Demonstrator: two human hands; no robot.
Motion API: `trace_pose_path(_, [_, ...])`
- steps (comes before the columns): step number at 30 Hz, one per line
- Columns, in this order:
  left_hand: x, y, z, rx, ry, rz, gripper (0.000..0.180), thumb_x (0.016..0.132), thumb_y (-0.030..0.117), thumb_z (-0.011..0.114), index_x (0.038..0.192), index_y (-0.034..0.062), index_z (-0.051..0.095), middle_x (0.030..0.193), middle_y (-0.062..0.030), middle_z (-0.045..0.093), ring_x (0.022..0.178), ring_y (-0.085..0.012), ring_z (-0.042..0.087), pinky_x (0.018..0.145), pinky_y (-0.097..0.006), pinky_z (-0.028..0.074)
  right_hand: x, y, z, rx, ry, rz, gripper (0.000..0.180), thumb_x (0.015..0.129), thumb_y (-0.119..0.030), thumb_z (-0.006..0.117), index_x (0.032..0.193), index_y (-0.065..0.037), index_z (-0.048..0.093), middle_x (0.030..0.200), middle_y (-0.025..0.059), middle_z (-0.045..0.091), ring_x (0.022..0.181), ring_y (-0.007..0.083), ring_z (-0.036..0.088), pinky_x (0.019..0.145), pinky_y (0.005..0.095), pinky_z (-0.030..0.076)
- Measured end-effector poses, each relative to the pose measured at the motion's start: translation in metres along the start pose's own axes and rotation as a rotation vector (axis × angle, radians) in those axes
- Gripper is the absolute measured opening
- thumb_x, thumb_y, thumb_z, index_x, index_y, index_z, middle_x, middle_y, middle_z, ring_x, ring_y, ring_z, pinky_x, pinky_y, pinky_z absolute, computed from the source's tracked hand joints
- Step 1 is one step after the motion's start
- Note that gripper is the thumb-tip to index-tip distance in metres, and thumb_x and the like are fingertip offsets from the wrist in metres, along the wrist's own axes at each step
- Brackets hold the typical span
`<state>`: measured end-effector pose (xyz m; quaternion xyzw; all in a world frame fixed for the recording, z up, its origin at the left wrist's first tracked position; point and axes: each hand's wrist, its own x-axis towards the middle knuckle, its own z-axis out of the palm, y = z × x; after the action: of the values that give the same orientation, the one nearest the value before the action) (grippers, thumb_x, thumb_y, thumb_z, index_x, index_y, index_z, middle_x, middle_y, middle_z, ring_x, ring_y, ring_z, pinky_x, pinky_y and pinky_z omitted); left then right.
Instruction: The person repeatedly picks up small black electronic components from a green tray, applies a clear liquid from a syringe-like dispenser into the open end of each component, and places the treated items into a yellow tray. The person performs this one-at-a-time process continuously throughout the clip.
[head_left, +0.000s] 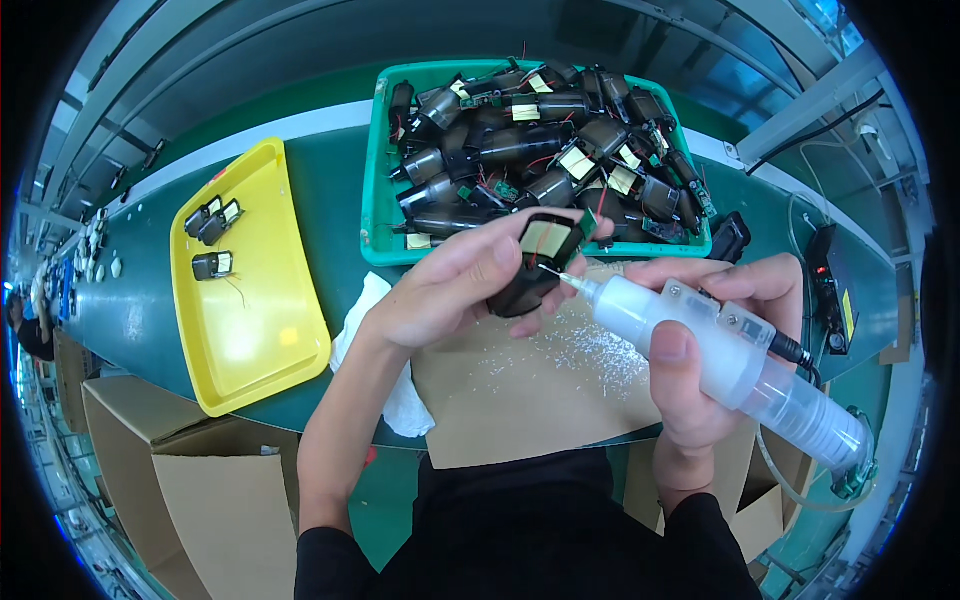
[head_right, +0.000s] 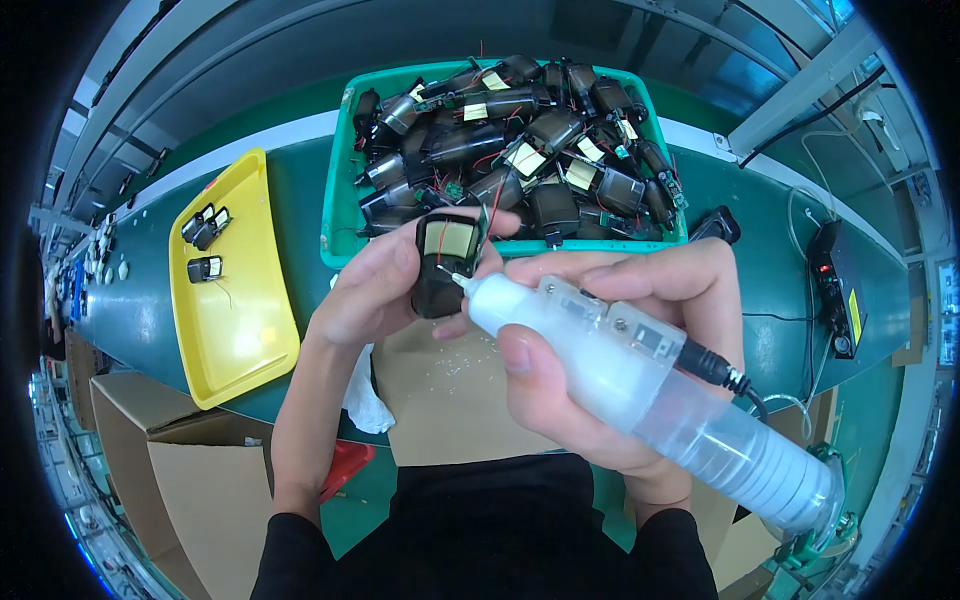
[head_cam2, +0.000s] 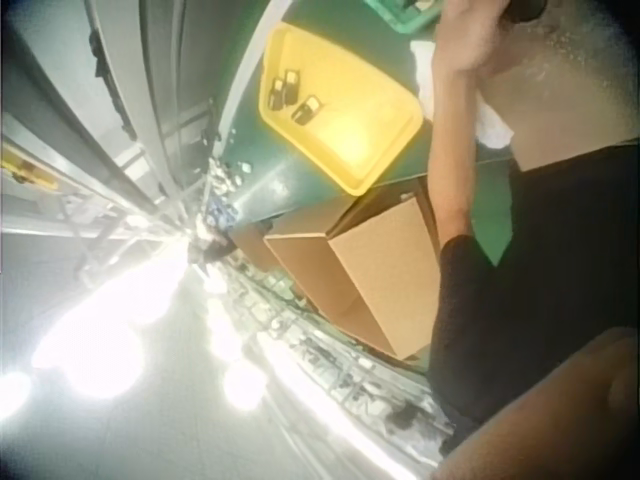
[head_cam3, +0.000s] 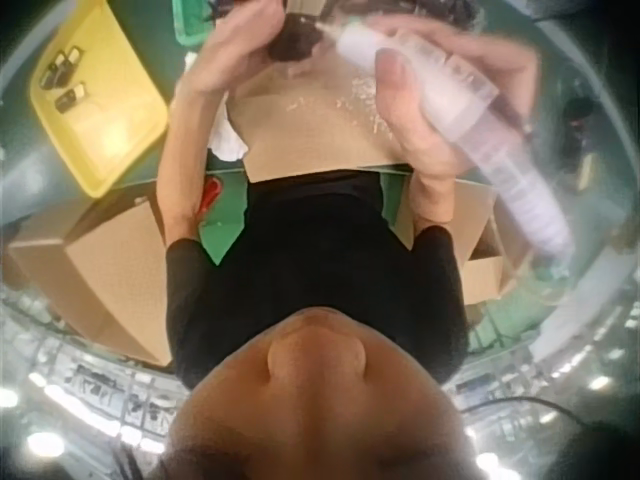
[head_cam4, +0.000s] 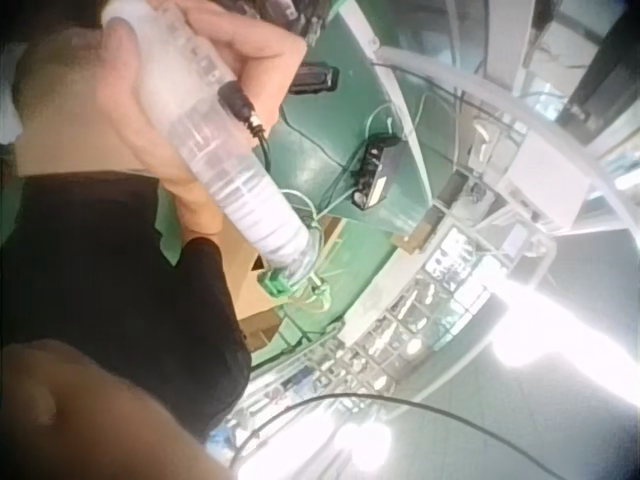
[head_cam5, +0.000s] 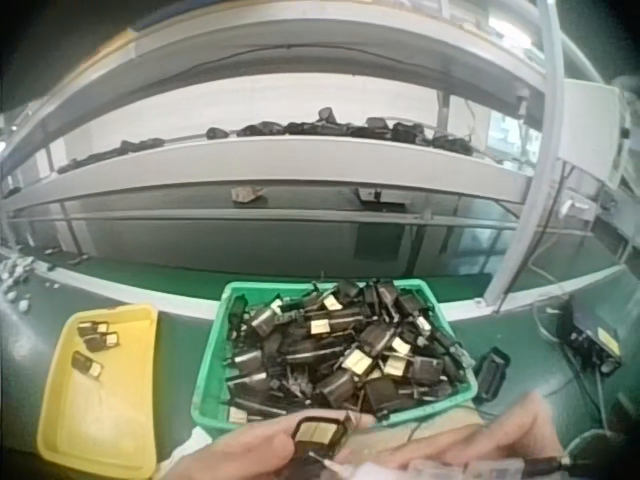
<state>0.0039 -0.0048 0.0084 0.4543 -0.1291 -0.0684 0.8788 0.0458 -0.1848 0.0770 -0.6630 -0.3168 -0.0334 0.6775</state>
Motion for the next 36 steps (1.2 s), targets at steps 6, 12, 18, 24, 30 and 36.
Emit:
trace_pose_path(6, [-0.008,-0.001,0.002,-0.063,0.048,0.003,0.073,0.081,0.044,0.067,0.127,-0.0060,0.041,0.104,-0.0127,0.056,0.078,-0.0156,0.056,0.057,-0.026,0.044,-0.006,0.005,0.008,0.016,-0.023,0.007,0.049,0.077,-0.030,0.073,0.092,-0.004,0.035,0.080,0.0195,0.064,0.074,0.0198,0.063,0.072,0.0299,0.052])
trace_pose_path(12, [-0.010,-0.002,-0.002,-0.071,0.034,-0.013,0.072,0.075,0.042,0.074,0.120,-0.0040,0.043,0.098,-0.0136,0.056,0.078,-0.0154,0.056,0.057,-0.025,0.045,-0.010,0.006,0.008,-0.031,-0.038,0.017,0.052,0.075,-0.034,0.074,0.091,-0.004,0.034,0.078,0.0193,0.064,0.071,0.0191,0.063,0.069,0.0289,0.052])
trace_pose_path(18, [-0.009,-0.004,-0.005,-0.057,0.041,-0.029,0.072,0.073,0.041,0.076,0.120,-0.0030,0.043,0.097,-0.0142,0.056,0.076,-0.0151,0.056,0.056,-0.024,0.045,-0.011,0.006,0.006,-0.045,-0.037,0.052,0.055,0.074,-0.037,0.075,0.091,-0.005,0.033,0.078,0.0195,0.065,0.069,0.0188,0.063,0.067,0.0281,0.053])
trace_pose_path(24, [-0.009,-0.003,-0.004,0.007,0.061,-0.007,0.072,0.072,0.041,0.078,0.118,-0.0011,0.044,0.097,-0.0141,0.056,0.077,-0.0155,0.058,0.056,-0.024,0.047,-0.015,0.005,0.005,-0.048,-0.037,0.080,0.056,0.073,-0.037,0.076,0.091,-0.006,0.033,0.079,0.0194,0.066,0.070,0.0190,0.064,0.069,0.0287,0.053])
trace_pose_path(30, [-0.010,-0.004,-0.006,0.019,0.045,0.019,0.070,0.071,0.041,0.079,0.117,0.0010,0.044,0.097,-0.0145,0.057,0.077,-0.0159,0.058,0.057,-0.024,0.048,-0.015,0.004,0.002,-0.069,-0.072,0.046,0.056,0.073,-0.036,0.076,0.092,-0.007,0.032,0.079,0.0193,0.066,0.070,0.0184,0.064,0.067,0.0268,0.052])
trace_pose_path(36, [-0.012,-0.005,-0.005,-0.002,0.053,0.004,0.071,0.070,0.042,0.080,0.116,0.0014,0.044,0.094,-0.0153,0.057,0.076,-0.0158,0.058,0.057,-0.024,0.048,-0.015,0.003,0.007,-0.032,-0.061,0.062,0.055,0.073,-0.036,0.076,0.091,-0.007,0.032,0.079,0.0193,0.066,0.068,0.0174,0.063,0.065,0.0254,0.051])
